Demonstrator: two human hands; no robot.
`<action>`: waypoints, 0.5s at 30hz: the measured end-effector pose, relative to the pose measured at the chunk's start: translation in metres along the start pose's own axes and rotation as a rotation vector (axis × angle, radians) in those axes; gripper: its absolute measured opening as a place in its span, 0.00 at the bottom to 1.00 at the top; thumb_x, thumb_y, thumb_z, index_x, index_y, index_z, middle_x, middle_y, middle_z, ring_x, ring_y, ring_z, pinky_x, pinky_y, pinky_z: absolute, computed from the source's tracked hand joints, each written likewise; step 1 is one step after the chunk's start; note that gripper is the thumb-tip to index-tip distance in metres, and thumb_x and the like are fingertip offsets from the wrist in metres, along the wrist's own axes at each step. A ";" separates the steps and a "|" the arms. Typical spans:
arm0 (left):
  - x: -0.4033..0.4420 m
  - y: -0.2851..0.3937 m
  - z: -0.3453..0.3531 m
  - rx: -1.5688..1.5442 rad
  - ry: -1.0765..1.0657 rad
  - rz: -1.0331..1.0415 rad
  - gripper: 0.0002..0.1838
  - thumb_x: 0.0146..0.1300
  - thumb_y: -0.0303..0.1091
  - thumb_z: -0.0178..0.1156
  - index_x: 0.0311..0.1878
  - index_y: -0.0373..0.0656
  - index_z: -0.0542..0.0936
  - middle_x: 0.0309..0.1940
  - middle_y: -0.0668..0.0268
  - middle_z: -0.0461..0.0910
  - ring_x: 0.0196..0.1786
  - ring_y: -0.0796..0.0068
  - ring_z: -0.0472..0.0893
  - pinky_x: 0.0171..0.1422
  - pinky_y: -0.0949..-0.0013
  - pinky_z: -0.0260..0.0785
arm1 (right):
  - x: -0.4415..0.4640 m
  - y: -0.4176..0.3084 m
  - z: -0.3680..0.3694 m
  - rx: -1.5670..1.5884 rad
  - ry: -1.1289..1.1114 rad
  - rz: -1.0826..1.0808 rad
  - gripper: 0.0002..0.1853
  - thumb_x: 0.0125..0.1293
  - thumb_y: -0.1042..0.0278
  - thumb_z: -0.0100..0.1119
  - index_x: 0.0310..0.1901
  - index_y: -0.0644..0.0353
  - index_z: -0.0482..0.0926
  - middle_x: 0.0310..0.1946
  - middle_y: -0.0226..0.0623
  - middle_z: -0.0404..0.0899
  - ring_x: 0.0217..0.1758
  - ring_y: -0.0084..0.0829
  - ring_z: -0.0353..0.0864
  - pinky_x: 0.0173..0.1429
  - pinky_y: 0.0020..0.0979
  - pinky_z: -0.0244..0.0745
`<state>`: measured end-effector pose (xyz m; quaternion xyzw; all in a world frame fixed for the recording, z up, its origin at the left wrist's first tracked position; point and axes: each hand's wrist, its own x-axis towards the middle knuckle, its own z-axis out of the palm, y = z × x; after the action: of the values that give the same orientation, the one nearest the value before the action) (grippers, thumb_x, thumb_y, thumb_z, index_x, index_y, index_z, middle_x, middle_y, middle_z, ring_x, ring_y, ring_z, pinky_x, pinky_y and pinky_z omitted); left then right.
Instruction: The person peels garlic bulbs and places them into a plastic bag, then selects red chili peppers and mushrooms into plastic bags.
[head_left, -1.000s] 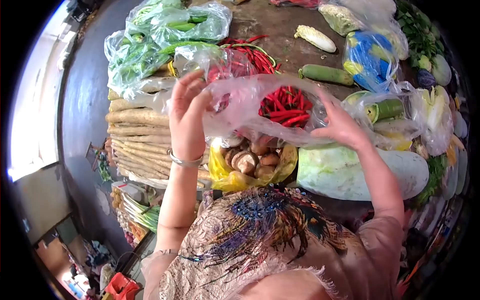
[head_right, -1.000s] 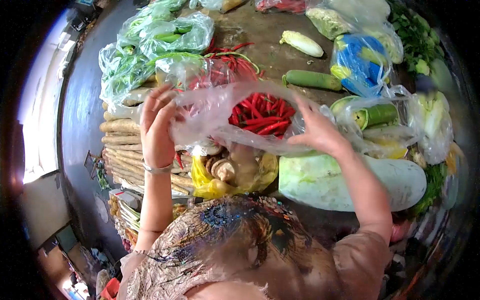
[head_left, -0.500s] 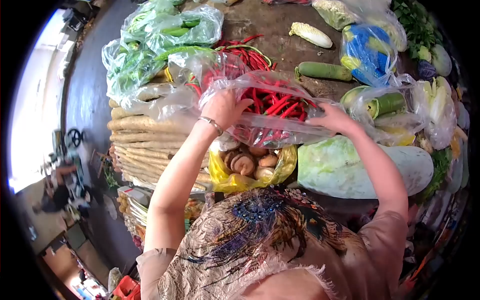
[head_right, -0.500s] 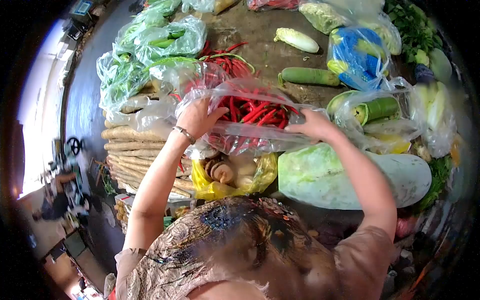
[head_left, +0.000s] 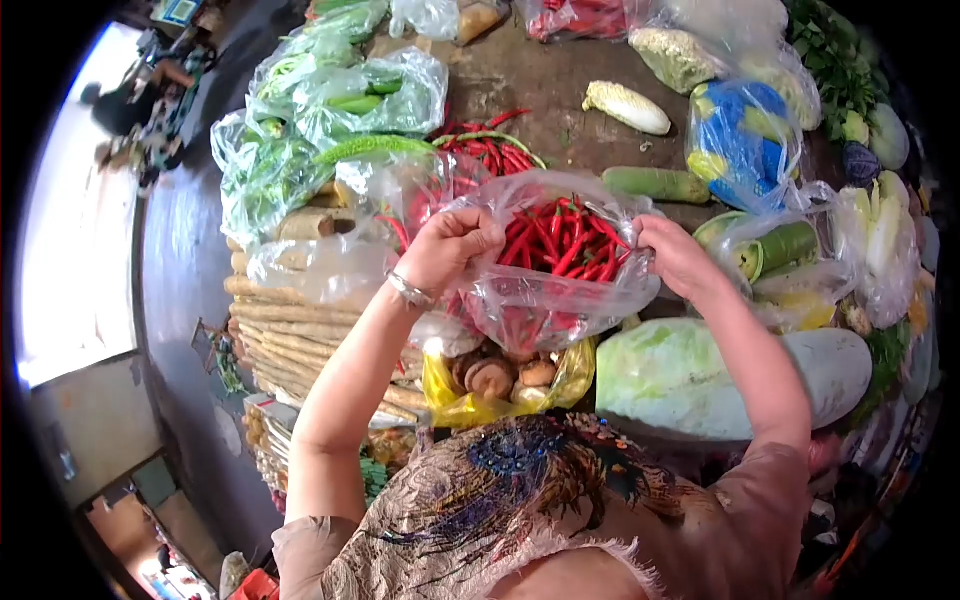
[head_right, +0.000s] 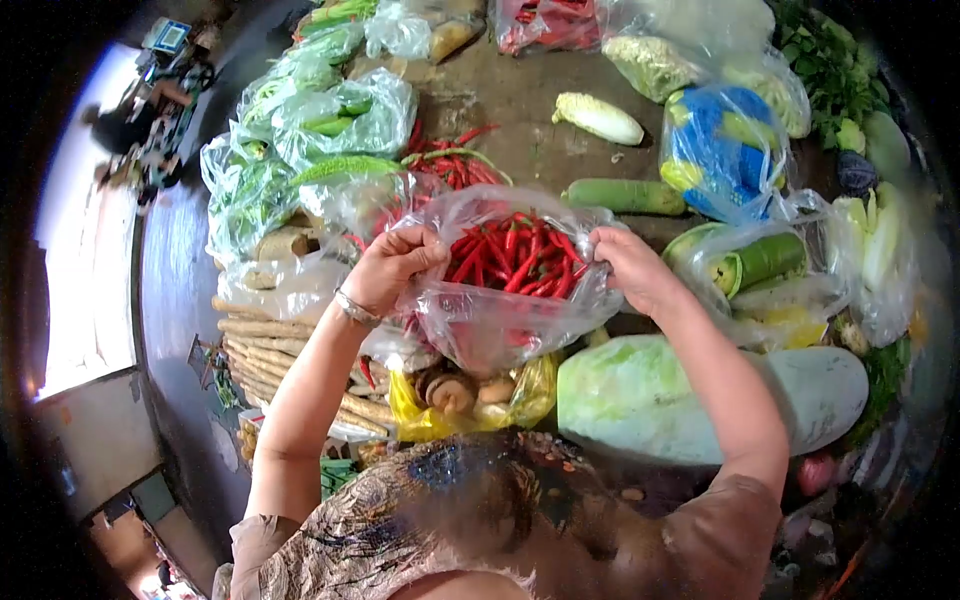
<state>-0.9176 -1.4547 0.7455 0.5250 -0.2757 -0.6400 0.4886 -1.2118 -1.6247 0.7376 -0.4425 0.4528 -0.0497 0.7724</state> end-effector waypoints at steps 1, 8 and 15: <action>0.004 0.014 0.006 -0.061 0.046 0.044 0.05 0.66 0.29 0.61 0.33 0.41 0.81 0.25 0.73 0.79 0.28 0.83 0.73 0.33 0.77 0.65 | 0.007 -0.010 -0.002 0.022 -0.077 -0.084 0.06 0.62 0.74 0.45 0.32 0.55 0.74 0.29 0.25 0.75 0.30 0.18 0.72 0.34 0.23 0.68; 0.058 0.097 -0.004 -0.126 0.148 0.273 0.06 0.71 0.36 0.54 0.38 0.47 0.77 0.34 0.74 0.78 0.34 0.82 0.75 0.42 0.76 0.68 | 0.040 -0.107 -0.006 0.381 -0.058 -0.463 0.12 0.73 0.73 0.42 0.47 0.64 0.77 0.39 0.35 0.81 0.41 0.29 0.82 0.49 0.35 0.79; 0.182 0.076 -0.073 -0.221 0.250 0.341 0.11 0.72 0.37 0.52 0.41 0.40 0.77 0.34 0.66 0.81 0.35 0.76 0.80 0.42 0.71 0.71 | 0.161 -0.116 -0.038 0.428 -0.040 -0.552 0.10 0.67 0.76 0.46 0.45 0.63 0.76 0.38 0.35 0.81 0.38 0.30 0.82 0.47 0.32 0.78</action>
<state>-0.8184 -1.6379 0.7163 0.4893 -0.2260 -0.5045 0.6746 -1.1084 -1.7960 0.7092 -0.3772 0.2801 -0.3417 0.8140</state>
